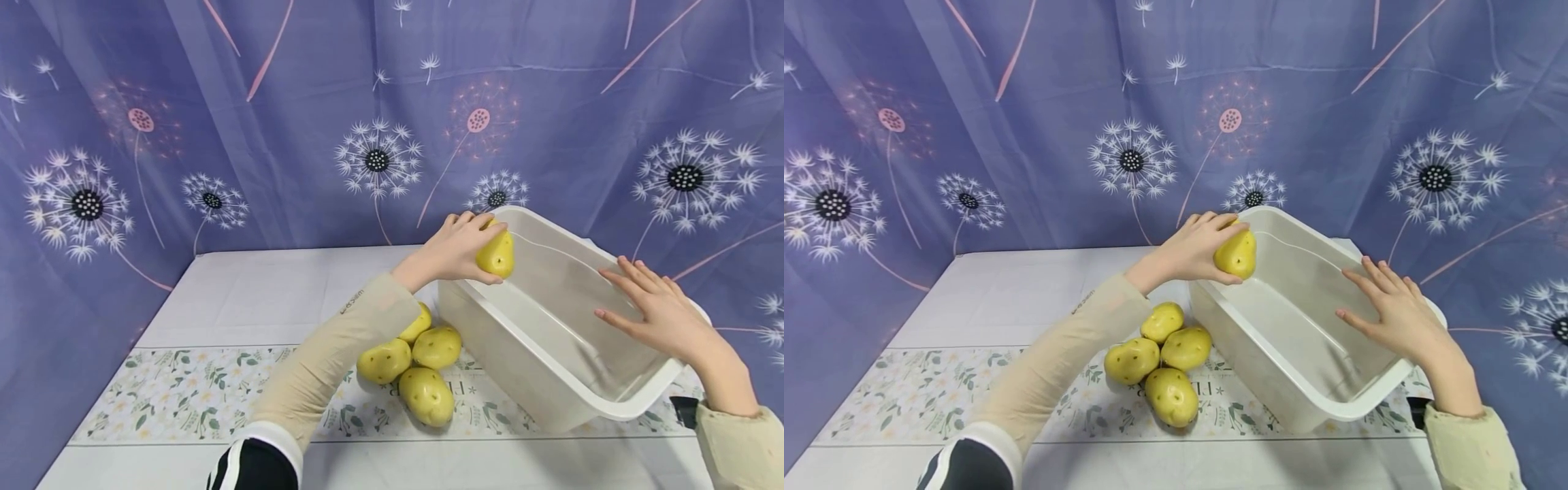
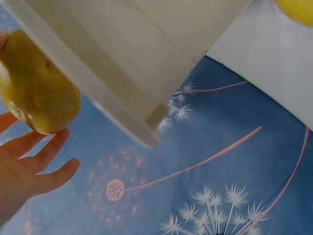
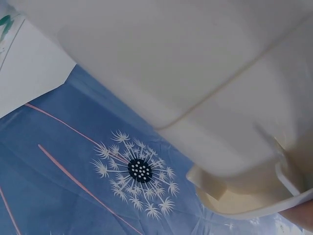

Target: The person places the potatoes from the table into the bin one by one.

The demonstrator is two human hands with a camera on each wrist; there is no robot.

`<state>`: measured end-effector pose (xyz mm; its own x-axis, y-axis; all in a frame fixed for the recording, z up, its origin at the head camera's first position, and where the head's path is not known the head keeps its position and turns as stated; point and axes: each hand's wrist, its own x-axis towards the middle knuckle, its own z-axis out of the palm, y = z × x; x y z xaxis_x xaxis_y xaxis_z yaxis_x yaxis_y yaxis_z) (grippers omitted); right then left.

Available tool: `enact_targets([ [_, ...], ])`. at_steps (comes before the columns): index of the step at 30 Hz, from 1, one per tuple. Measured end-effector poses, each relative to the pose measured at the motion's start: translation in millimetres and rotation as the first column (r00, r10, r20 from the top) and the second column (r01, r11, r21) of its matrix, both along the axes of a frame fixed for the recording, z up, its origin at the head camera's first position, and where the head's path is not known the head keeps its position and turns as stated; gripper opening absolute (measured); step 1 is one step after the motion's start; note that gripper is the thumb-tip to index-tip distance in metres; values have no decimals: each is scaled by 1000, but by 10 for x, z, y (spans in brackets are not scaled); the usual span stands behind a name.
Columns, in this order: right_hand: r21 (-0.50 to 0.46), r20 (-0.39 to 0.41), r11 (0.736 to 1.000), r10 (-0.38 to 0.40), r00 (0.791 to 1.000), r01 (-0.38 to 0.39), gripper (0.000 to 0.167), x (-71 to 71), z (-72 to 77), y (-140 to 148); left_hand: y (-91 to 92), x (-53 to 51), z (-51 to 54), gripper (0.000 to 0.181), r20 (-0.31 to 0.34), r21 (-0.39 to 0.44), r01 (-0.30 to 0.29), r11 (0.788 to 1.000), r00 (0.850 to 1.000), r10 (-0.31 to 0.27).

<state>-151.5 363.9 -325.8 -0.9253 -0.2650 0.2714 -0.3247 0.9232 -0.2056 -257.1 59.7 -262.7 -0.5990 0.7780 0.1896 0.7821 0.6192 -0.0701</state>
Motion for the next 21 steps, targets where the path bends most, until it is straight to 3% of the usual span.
enact_targets([
  [7,0,-5,1000,6,1000,-6,65,-3,0,13,201,-133,-15,79,62,-66,-18,998,998,22],
  [13,-8,-9,1000,10,1000,-10,64,-7,-6,14,345,-287,14,73,97,-37,-21,999,995,24],
  [21,-5,-25,1000,14,1000,-14,63,-6,-6,17,506,-340,72,77,139,-36,-20,999,990,25],
])
